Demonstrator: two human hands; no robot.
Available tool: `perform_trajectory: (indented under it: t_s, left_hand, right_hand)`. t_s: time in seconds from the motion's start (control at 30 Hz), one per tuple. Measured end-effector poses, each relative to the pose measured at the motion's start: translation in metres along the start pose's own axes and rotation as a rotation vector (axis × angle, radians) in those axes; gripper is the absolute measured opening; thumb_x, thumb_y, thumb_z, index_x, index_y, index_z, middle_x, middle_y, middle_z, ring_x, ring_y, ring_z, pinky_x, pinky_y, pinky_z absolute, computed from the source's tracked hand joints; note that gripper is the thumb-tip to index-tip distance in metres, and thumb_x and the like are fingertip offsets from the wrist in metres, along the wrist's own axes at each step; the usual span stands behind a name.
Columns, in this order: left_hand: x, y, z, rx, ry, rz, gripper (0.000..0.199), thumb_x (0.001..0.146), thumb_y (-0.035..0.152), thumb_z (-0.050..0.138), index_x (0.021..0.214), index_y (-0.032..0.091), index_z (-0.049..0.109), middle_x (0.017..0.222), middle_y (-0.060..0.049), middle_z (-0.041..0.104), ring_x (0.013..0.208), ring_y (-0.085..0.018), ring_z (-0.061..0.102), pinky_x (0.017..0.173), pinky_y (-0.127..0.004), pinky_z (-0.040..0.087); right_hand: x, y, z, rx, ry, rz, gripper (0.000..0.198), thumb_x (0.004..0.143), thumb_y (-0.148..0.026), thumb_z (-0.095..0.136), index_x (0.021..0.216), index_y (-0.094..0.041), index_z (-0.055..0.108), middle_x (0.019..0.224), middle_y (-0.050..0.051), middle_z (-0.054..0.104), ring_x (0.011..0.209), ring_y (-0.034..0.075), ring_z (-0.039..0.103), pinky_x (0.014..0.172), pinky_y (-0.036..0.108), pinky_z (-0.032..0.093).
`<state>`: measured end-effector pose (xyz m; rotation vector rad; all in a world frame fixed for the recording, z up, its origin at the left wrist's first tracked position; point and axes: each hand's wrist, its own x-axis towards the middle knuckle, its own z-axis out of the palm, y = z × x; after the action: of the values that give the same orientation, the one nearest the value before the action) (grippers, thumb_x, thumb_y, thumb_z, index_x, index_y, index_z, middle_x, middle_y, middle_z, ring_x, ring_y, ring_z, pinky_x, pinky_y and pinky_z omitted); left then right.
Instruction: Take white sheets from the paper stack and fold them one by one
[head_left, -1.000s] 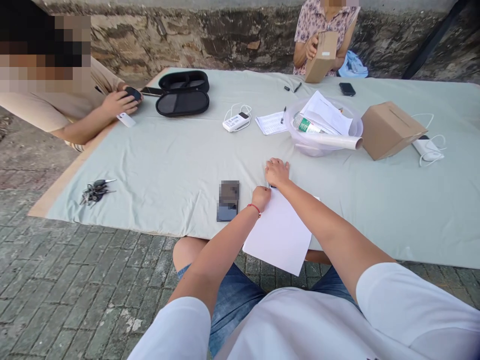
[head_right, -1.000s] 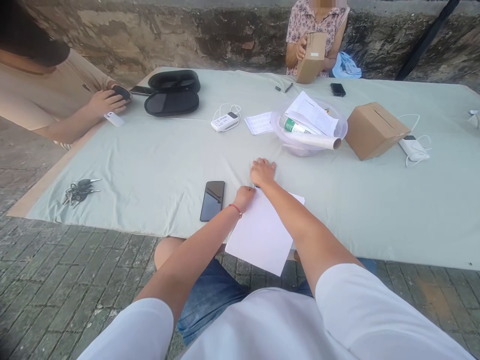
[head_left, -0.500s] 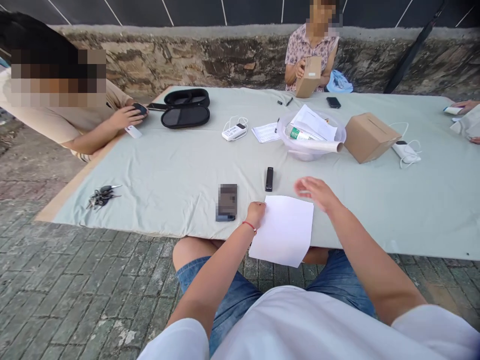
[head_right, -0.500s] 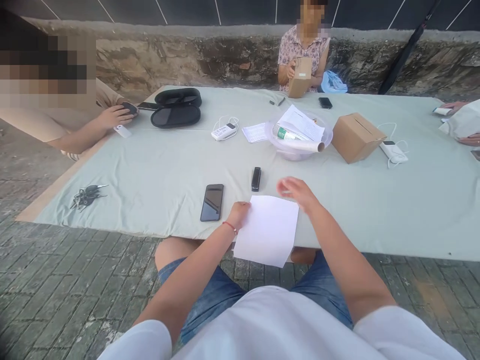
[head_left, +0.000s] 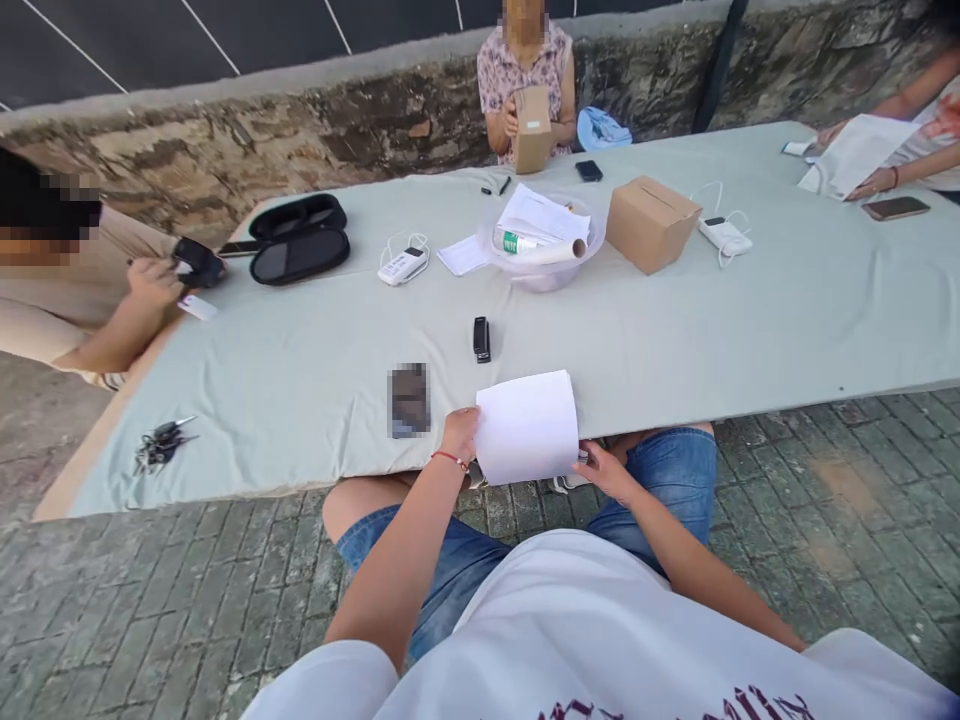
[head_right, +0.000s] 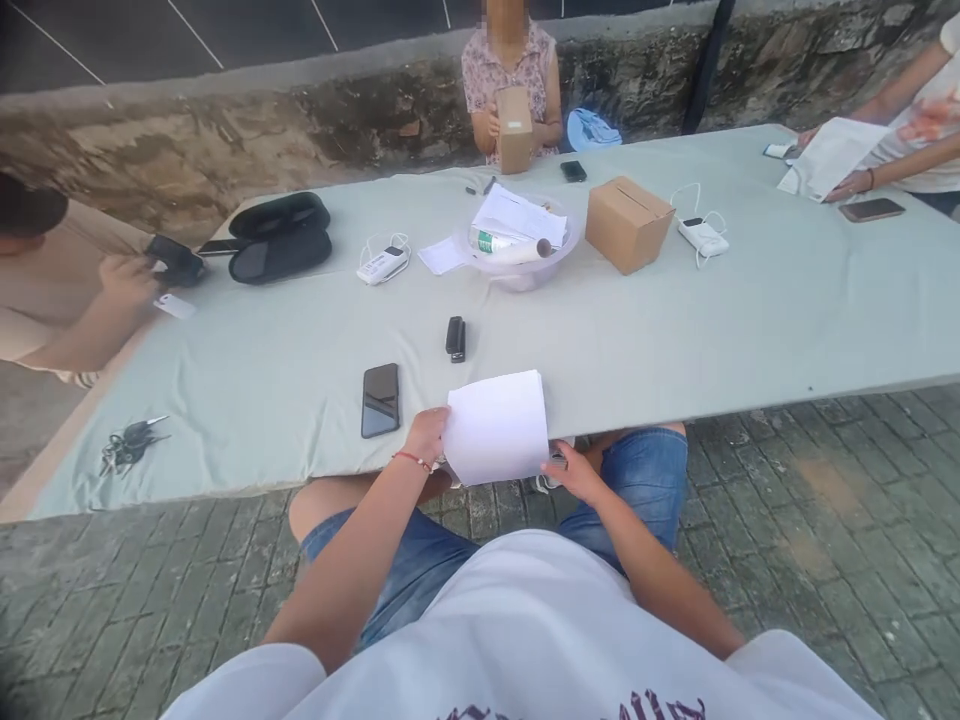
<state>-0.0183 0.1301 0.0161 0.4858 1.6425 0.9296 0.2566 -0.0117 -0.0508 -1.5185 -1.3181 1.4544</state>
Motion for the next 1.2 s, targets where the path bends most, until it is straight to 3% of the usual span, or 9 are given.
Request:
perform_trajectory:
  t_s: [0.13,0.27,0.33,0.43,0.53,0.73,0.93,1.1,1.2]
  left_hand:
    - [-0.010,0.003,0.004,-0.038,0.051,-0.013,0.018,0.078,0.013,0.063,0.064,0.019,0.052,0.051,0.001,0.050,0.052,-0.017,0.053,0.060,-0.031,0.047]
    - [-0.018,0.005,0.018,-0.111,0.044,-0.017,0.012,0.087,0.017,0.055,0.075,0.017,0.057,0.063,-0.002,0.060,0.062,-0.017,0.061,0.070,-0.033,0.051]
    - [-0.024,0.005,0.026,-0.198,-0.050,-0.011,0.014,0.091,0.023,0.053,0.080,0.016,0.060,0.070,-0.003,0.065,0.070,-0.017,0.065,0.075,-0.032,0.053]
    - [-0.038,-0.002,0.030,-0.309,-0.319,-0.075,0.025,0.093,0.037,0.054,0.082,0.016,0.062,0.074,-0.006,0.069,0.079,-0.019,0.069,0.079,-0.032,0.055]
    - [-0.053,-0.021,0.018,-0.234,-0.499,-0.138,0.026,0.086,0.041,0.063,0.089,0.015,0.066,0.081,-0.009,0.072,0.088,-0.023,0.071,0.082,-0.035,0.057]
    - [-0.073,-0.062,-0.016,-0.063,-0.459,-0.102,0.042,0.061,0.030,0.087,0.094,0.011,0.070,0.095,-0.015,0.075,0.095,-0.030,0.071,0.088,-0.042,0.056]
    - [-0.078,-0.070,-0.012,-0.216,-0.298,-0.059,0.046,0.060,0.032,0.088,0.098,0.012,0.071,0.096,-0.013,0.076,0.092,-0.028,0.071,0.090,-0.042,0.056]
    - [-0.078,-0.068,-0.012,-0.250,-0.385,-0.059,0.042,0.063,0.035,0.084,0.094,0.011,0.071,0.098,-0.014,0.075,0.096,-0.028,0.070,0.091,-0.039,0.053]
    - [-0.081,-0.065,-0.013,-0.202,-0.414,-0.014,0.045,0.063,0.036,0.083,0.098,0.011,0.069,0.098,-0.014,0.074,0.095,-0.027,0.069,0.090,-0.037,0.052]
  right_hand:
    - [0.007,0.000,0.014,0.116,-0.002,-0.001,0.054,0.076,-0.053,0.071,0.118,-0.020,0.066,0.114,0.006,0.072,0.105,0.027,0.065,0.096,0.043,0.050]
    - [0.000,-0.008,0.003,0.233,0.072,0.075,0.052,0.072,-0.053,0.074,0.111,-0.018,0.070,0.104,0.006,0.074,0.092,0.026,0.069,0.085,0.040,0.055]
    - [-0.003,-0.014,-0.004,0.346,0.117,0.123,0.051,0.071,-0.053,0.075,0.107,-0.017,0.071,0.101,0.007,0.075,0.086,0.024,0.070,0.080,0.038,0.056]
    - [-0.007,-0.020,-0.011,0.514,0.207,0.194,0.047,0.069,-0.049,0.079,0.101,-0.016,0.072,0.099,0.009,0.076,0.081,0.024,0.071,0.075,0.035,0.056]
    - [-0.012,-0.020,-0.014,0.619,0.235,0.266,0.045,0.065,-0.046,0.083,0.096,-0.014,0.073,0.096,0.010,0.077,0.079,0.024,0.071,0.072,0.034,0.057]
    - [-0.030,-0.013,-0.014,0.659,0.266,0.265,0.043,0.069,-0.043,0.083,0.101,-0.018,0.070,0.102,0.008,0.076,0.085,0.022,0.071,0.073,0.031,0.057]
    - [-0.036,-0.011,-0.012,0.619,0.140,0.272,0.048,0.073,-0.046,0.079,0.110,-0.017,0.069,0.108,0.010,0.075,0.092,0.024,0.071,0.081,0.035,0.057]
    - [-0.033,-0.012,-0.026,0.378,0.329,0.186,0.050,0.076,-0.049,0.073,0.116,-0.019,0.068,0.117,0.008,0.072,0.103,0.029,0.069,0.089,0.041,0.057]
    - [-0.036,-0.012,-0.046,0.369,0.422,0.189,0.046,0.076,-0.044,0.072,0.115,-0.020,0.068,0.119,0.007,0.072,0.106,0.028,0.069,0.090,0.040,0.057]
